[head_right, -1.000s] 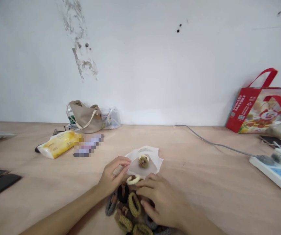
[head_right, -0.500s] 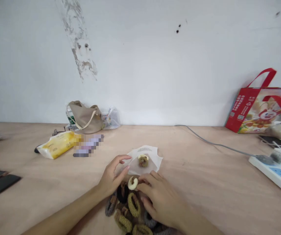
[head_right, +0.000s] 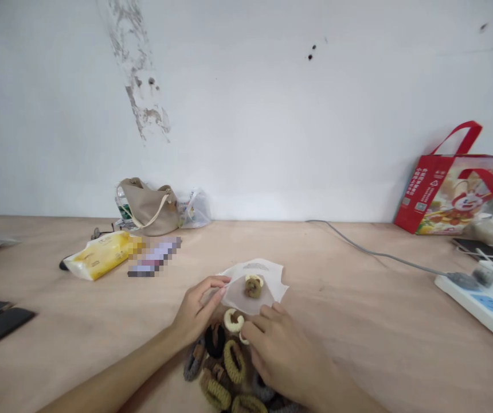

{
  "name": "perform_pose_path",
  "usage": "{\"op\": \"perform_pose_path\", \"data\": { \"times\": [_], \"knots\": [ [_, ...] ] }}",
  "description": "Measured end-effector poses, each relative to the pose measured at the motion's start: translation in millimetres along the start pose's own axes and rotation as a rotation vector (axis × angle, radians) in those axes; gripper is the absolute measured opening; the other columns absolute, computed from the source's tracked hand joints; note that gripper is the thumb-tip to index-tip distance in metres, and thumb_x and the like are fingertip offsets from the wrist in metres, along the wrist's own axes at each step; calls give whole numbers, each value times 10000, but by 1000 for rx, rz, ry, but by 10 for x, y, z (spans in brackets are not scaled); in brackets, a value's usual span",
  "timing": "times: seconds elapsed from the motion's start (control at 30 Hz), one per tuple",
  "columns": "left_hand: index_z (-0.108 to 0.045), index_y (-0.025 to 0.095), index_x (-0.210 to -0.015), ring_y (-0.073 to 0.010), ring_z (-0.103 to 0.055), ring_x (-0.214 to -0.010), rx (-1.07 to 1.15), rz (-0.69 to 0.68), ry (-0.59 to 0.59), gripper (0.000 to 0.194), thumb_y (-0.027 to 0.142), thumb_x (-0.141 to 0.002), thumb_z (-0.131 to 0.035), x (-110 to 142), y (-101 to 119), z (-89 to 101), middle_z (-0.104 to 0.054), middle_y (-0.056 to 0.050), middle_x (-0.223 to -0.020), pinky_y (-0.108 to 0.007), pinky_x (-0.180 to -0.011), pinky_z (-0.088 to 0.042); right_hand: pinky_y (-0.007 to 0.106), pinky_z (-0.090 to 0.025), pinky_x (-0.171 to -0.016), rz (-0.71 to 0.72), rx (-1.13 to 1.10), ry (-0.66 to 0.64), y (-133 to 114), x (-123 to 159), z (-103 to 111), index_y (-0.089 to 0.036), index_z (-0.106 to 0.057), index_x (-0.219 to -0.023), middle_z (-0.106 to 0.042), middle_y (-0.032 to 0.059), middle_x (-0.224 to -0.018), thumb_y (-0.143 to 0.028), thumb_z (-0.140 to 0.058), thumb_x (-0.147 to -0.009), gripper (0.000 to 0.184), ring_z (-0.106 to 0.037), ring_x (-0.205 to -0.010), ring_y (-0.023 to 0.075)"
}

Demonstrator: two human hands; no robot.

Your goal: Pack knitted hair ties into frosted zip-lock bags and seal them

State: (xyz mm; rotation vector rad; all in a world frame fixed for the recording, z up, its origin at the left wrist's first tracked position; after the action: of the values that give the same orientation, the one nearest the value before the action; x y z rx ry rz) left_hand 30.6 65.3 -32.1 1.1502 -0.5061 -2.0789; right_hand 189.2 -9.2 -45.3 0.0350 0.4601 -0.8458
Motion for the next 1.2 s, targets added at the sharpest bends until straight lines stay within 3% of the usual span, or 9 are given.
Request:
{"op": "perform_pose_path", "data": {
  "times": [0.13,0.27,0.37,0.53,0.67,0.77,0.87,1.03,1.2],
  "knots": [
    [-606,190,-847,-201,-664,-932,19,-11,-13,156,244,-915,-476,4,26,-3,-712,-66,-993,-329,-867,-508,318,-371,-685,161,46,194,-53,39,121,-215,-537,-833,-641,19,-821,-81,-487,-841,143,-532,-736,181],
    [-617,187,-875,-201,-662,-933,20,-36,-23,147,232,-912,-482,-3,32,-11,-711,-68,-995,-323,-856,-515,343,-403,-765,102,110,371,43,72,176,-202,-556,-936,-656,78,-1049,-41,-436,-852,218,-573,-832,197],
    [-623,187,-920,-201,-653,-947,4,-72,-2,147,208,-910,-478,-19,52,25,-700,-78,-1018,-330,-860,-507,357,-399,-798,72,80,360,60,67,172,-202,-557,-991,-658,77,-1057,-22,-430,-847,263,-591,-868,207],
    [-604,194,-903,-206,-628,-857,-51,-212,83,114,184,-887,-491,0,287,193,-671,-80,-913,-329,-778,-498,322,-374,-708,114,-16,235,-50,43,207,-213,-570,-931,-650,30,-820,-81,-455,-869,186,-568,-750,181],
    [-590,208,-855,-155,-570,-585,-219,-427,-180,118,140,-867,-494,88,627,92,-636,-23,-681,-262,-585,-456,308,-348,-668,145,-66,199,-95,33,211,-213,-546,-822,-603,3,-711,-110,-423,-881,171,-523,-681,162],
    [-581,205,-778,-185,-580,-625,-436,-431,-397,108,130,-813,-513,140,688,-64,-643,-28,-681,-286,-598,-445,304,-340,-648,155,-102,155,-98,31,159,-211,-537,-778,-595,4,-696,-115,-407,-878,190,-502,-659,158],
    [-571,196,-757,-203,-594,-660,-587,-368,-523,99,101,-766,-545,159,598,-159,-656,-28,-716,-300,-617,-447,306,-339,-658,128,-122,105,-83,32,105,-210,-543,-775,-609,7,-715,-110,-411,-874,193,-505,-674,161],
    [-570,196,-778,-209,-621,-708,-644,-304,-592,149,52,-741,-560,176,471,-175,-667,-18,-763,-292,-645,-447,309,-340,-689,87,-138,58,-55,34,55,-211,-544,-793,-615,7,-740,-115,-428,-872,170,-522,-704,164],
    [-581,206,-766,-184,-620,-670,-540,-281,-588,191,34,-690,-544,174,478,-147,-656,9,-734,-252,-587,-415,305,-344,-692,116,-142,77,-49,51,56,-213,-549,-816,-616,4,-732,-108,-414,-889,187,-526,-698,162]
  ]
}}
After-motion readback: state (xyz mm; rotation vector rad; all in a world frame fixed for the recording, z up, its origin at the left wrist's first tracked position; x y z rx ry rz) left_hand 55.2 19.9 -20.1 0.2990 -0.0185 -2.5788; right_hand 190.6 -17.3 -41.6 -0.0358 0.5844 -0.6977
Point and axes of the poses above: each hand's wrist, its own x-axis away from the middle knuckle, its own z-axis out of the back of the hand, y = z × x, the point moved 5 cm from there along -x, towards the middle knuckle
